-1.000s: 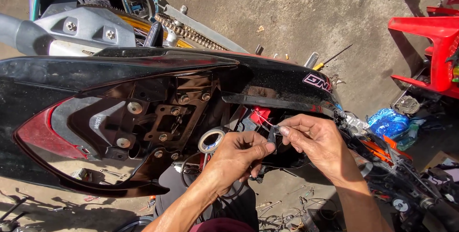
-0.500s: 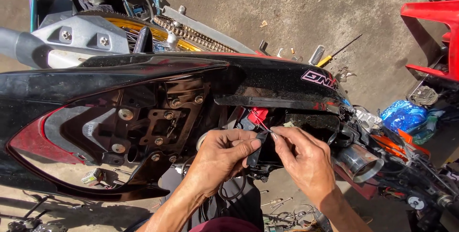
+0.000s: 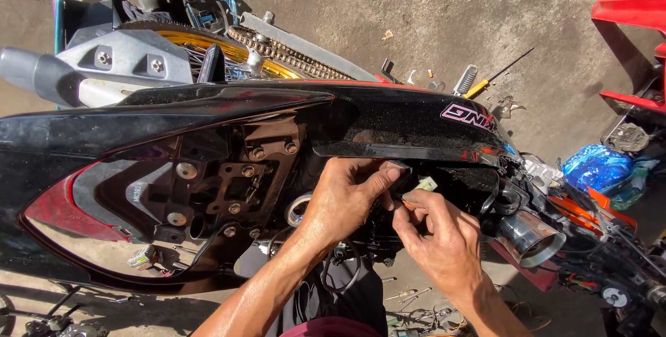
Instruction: Wrapping electrical tape around wire connectors and exposed wires on a motorcycle's electrical system to secure and insulate them.
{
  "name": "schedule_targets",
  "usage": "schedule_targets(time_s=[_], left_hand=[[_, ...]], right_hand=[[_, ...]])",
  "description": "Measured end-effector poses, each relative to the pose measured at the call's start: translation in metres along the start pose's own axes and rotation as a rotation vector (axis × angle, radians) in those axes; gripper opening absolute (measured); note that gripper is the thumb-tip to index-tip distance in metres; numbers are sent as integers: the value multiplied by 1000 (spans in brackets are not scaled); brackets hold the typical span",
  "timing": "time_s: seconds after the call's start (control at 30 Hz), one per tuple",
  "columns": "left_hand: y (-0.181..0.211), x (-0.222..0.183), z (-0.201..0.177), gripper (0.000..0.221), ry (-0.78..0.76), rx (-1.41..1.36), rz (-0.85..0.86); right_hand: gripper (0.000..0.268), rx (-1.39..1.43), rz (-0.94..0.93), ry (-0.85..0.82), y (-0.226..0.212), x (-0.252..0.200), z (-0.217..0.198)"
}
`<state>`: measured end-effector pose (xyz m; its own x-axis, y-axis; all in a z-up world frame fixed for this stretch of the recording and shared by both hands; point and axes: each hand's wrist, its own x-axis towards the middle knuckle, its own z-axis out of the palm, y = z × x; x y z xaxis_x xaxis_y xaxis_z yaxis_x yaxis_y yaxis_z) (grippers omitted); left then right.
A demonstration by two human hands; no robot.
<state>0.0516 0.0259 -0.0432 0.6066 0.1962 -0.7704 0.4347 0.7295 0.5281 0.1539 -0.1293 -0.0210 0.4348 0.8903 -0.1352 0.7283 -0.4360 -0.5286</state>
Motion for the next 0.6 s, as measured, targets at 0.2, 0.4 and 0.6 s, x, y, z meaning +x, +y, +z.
schedule_targets(time_s=[0.2,0.4,0.6], left_hand=[[-7,-3,2,29,64,-5,25],[-7,-23,1,49,73,-70,70],[-19,-57,7,38,296,-19,145]], right_hand=[[21,-80,-101,9,0,1,3],[30,-272,-286,-10,0,7,2],[17,13,107,-127,-8,18,-6]])
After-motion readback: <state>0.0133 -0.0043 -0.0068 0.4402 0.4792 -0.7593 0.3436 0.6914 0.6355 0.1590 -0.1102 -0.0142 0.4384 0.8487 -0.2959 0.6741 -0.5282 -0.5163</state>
